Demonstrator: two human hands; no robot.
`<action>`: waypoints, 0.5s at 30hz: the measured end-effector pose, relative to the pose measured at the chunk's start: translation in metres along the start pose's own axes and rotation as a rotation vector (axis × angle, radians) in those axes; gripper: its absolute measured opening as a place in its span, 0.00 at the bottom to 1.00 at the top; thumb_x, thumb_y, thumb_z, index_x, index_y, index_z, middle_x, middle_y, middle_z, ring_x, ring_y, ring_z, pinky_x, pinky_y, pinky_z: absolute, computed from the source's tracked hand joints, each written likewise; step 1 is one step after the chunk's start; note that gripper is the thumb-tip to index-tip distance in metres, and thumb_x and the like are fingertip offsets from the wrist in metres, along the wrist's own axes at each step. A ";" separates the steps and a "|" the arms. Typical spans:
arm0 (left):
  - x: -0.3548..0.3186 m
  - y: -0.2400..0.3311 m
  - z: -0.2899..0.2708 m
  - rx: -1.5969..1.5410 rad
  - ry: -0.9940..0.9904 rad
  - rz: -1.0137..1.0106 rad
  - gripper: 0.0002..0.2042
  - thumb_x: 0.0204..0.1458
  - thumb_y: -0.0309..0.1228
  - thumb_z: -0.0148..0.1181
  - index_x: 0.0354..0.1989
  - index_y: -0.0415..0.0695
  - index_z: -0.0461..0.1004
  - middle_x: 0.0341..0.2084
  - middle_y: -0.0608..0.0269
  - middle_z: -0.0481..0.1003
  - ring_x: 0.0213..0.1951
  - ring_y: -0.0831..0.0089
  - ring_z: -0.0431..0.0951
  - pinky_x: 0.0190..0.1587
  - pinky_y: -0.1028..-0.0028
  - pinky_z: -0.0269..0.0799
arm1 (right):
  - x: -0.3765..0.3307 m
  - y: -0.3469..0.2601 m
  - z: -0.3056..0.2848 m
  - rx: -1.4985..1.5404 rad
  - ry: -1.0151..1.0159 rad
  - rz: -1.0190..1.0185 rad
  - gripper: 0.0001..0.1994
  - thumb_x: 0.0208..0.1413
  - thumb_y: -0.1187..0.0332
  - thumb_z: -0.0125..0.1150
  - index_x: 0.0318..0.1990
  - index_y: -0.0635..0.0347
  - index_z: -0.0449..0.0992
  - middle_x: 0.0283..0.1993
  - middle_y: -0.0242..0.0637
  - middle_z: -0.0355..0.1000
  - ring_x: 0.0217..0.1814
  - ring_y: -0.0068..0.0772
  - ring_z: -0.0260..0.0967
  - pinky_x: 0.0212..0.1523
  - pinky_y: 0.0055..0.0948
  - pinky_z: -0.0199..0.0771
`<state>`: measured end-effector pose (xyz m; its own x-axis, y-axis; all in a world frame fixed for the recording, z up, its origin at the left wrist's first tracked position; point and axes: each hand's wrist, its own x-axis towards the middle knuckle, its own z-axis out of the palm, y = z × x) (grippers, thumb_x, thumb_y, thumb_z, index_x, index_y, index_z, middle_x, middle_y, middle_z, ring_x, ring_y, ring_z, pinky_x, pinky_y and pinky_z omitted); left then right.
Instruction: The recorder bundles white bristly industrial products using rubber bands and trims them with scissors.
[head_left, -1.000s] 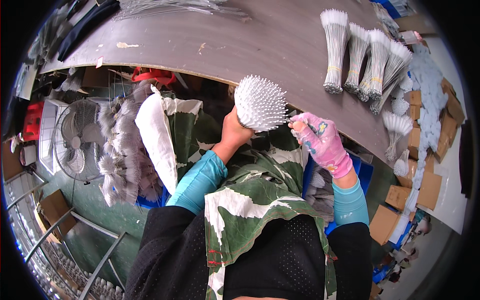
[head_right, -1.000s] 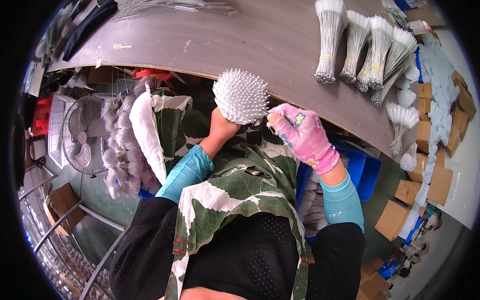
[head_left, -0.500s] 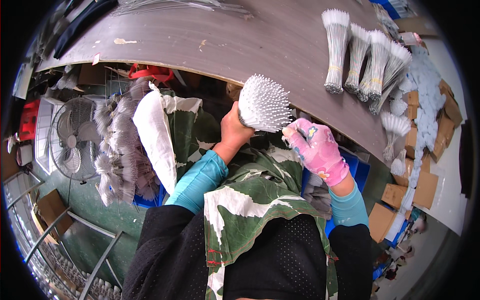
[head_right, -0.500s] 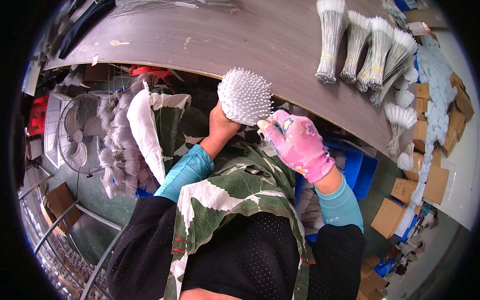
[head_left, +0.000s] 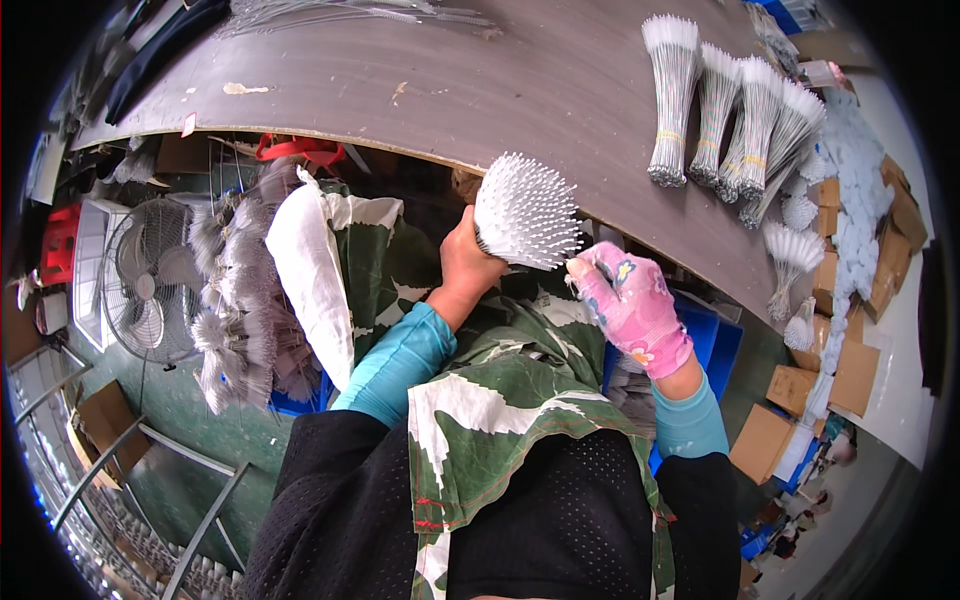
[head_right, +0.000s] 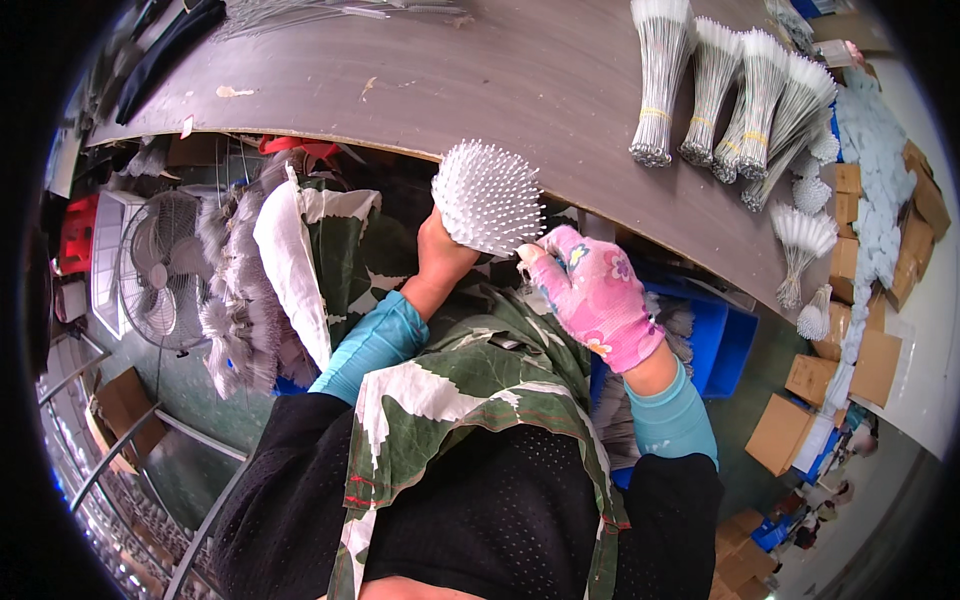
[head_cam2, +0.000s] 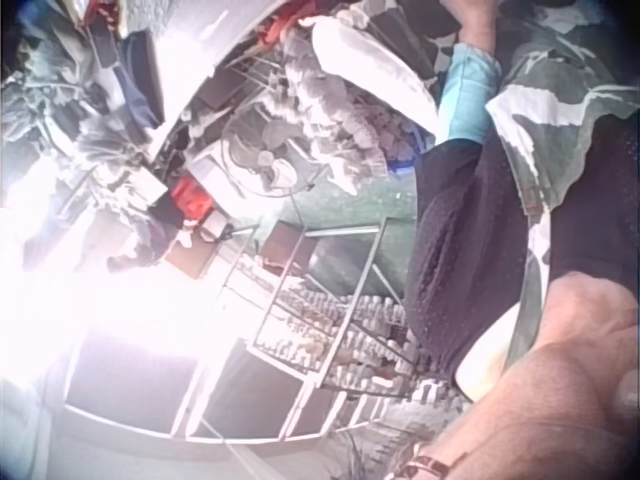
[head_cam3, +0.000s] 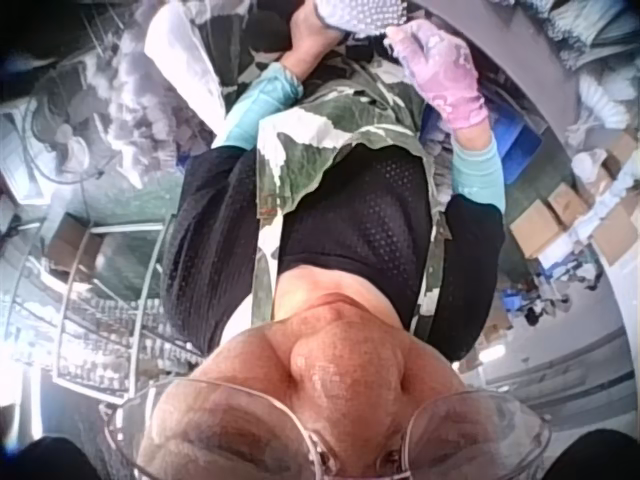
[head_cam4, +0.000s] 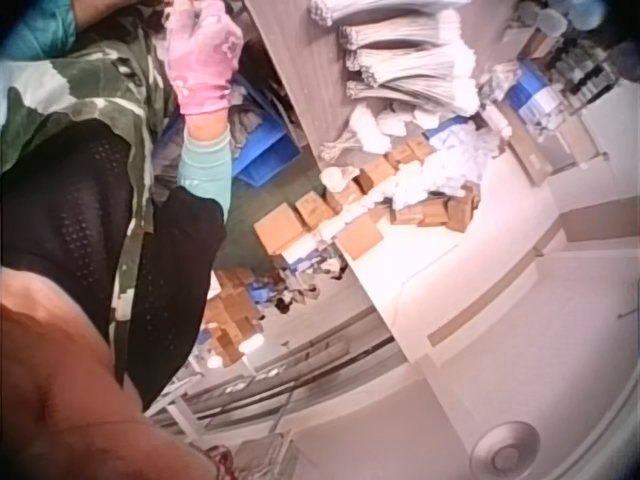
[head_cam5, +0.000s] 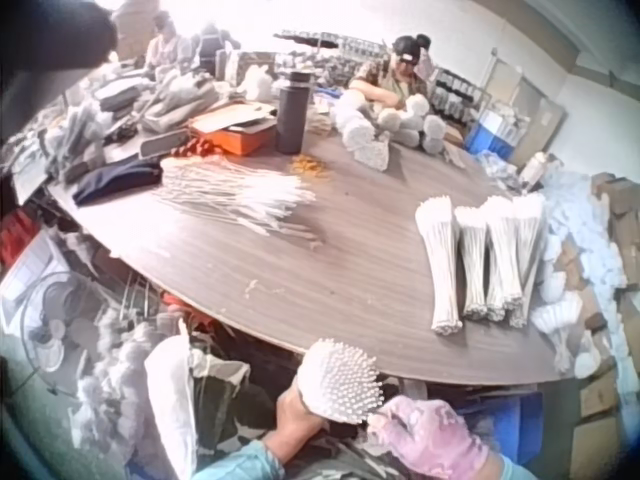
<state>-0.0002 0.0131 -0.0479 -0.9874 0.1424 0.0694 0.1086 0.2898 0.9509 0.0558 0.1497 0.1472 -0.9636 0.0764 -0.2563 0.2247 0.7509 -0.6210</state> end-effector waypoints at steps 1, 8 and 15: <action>0.000 0.001 0.000 0.006 0.003 -0.002 0.19 0.34 0.30 0.68 0.33 0.43 0.64 0.25 0.48 0.73 0.32 0.46 0.73 0.32 0.57 0.69 | 0.001 0.001 0.000 0.001 0.002 0.002 0.13 0.56 0.61 0.54 0.33 0.63 0.73 0.23 0.42 0.72 0.24 0.38 0.70 0.30 0.30 0.67; 0.001 -0.002 0.000 0.049 0.013 0.020 0.19 0.34 0.33 0.68 0.32 0.43 0.64 0.24 0.49 0.73 0.31 0.47 0.73 0.31 0.57 0.69 | 0.004 0.001 0.006 -0.062 0.020 -0.080 0.12 0.56 0.61 0.54 0.33 0.63 0.72 0.25 0.43 0.73 0.28 0.44 0.72 0.31 0.33 0.68; 0.000 -0.001 -0.002 0.082 0.005 0.015 0.19 0.34 0.31 0.67 0.32 0.44 0.63 0.23 0.49 0.73 0.30 0.47 0.73 0.30 0.57 0.69 | 0.003 0.000 0.010 -0.048 0.054 -0.114 0.12 0.55 0.61 0.56 0.33 0.63 0.72 0.24 0.39 0.73 0.27 0.40 0.72 0.30 0.31 0.68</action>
<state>-0.0006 0.0110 -0.0482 -0.9860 0.1432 0.0851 0.1324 0.3642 0.9219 0.0546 0.1435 0.1386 -0.9892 0.0226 -0.1448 0.1068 0.7875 -0.6070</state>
